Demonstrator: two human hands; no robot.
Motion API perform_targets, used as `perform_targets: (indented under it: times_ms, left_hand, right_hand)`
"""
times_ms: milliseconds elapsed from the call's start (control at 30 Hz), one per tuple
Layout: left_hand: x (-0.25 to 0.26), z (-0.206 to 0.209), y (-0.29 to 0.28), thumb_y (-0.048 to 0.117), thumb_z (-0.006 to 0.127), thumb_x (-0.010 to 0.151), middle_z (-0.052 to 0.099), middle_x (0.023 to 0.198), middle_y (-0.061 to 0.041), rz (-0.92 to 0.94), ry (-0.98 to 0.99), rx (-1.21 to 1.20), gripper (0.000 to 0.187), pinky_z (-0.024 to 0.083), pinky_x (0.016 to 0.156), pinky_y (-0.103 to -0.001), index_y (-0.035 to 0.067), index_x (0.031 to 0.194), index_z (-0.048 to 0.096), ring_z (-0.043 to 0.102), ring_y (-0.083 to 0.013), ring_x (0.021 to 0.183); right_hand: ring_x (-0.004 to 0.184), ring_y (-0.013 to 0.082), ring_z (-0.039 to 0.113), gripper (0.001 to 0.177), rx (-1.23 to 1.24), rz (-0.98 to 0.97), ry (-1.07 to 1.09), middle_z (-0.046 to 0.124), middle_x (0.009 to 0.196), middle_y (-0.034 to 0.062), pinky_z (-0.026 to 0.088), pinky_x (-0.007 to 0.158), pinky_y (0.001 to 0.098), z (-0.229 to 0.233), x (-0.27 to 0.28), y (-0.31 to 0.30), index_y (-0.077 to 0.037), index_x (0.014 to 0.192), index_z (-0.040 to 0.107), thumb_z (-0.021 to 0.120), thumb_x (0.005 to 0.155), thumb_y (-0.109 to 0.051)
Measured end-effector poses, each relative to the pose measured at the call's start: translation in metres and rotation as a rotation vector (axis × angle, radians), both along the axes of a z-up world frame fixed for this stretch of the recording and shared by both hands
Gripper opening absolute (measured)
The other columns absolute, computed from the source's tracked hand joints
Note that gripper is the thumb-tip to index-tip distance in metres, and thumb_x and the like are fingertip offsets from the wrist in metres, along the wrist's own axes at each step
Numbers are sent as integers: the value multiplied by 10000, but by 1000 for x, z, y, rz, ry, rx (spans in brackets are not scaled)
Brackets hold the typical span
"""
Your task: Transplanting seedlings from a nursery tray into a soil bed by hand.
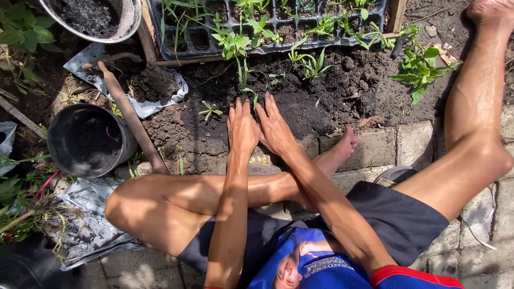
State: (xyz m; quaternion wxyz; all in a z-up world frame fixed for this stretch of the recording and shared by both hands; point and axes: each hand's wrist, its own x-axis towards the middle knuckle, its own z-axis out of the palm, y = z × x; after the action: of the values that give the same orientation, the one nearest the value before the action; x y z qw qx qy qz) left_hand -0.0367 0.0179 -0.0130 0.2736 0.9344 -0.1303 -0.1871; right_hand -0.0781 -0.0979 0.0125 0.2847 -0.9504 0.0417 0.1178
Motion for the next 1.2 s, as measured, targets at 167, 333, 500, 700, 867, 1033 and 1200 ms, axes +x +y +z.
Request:
perform_targets:
  times_ms: [167,333,500,700,867,1033,1200]
  left_hand:
    - [-7,-18,4,86,507,968,552,1449,-147,-34,-52,-23,448,496,1032,-470,92,1411,576,471,-337,1386]
    - [2,-15,-2,176,600,983,598,1351,-125,-15,-75,-38,372,529,948,-426,95,1345,629,544,-273,1264]
    - [28,2,-11,79,607,983,639,1222,-194,73,-86,-293,407,563,929,-502,49,1388,593,630,-391,1151]
    - [31,-6,-17,204,686,968,613,1157,-186,166,-39,-404,240,615,906,-437,118,1191,711,699,-418,1035]
    - [34,-23,-20,207,669,953,642,1093,-144,188,-92,-377,168,629,829,-440,136,1101,706,731,-363,954]
    - [31,5,-17,117,668,921,687,1096,-183,179,-116,-495,224,613,883,-433,86,1140,697,697,-416,1020]
    - [30,34,-16,26,556,926,670,1266,-278,283,172,-675,426,574,1025,-470,79,1345,606,642,-440,1213]
  right_hand:
    - [1493,422,325,661,-83,-25,-10,328,1581,303,397,1175,528,2,-15,-1,-67,1557,387,567,923,-124]
    - [1436,382,407,625,-46,-62,-201,427,1513,243,436,1145,489,-17,8,-31,-26,1557,351,588,1001,-185]
    - [1308,289,473,612,-135,41,-206,556,1333,81,498,1008,440,-22,30,-48,-154,1502,494,699,949,-316]
    - [1241,352,505,510,-67,-67,-270,510,1308,170,496,1046,449,-29,27,-43,-75,1406,552,710,933,-184]
    - [1154,345,557,447,98,-203,-247,557,1246,178,499,1003,464,-29,32,-43,-92,1404,573,599,963,-160]
    - [1068,324,608,321,212,-217,-217,657,1140,126,494,970,436,-50,50,-46,-159,1282,675,562,982,-186]
    - [1141,378,637,384,406,-255,-206,688,1209,163,498,1001,488,-24,53,-42,-124,1313,662,542,948,-111]
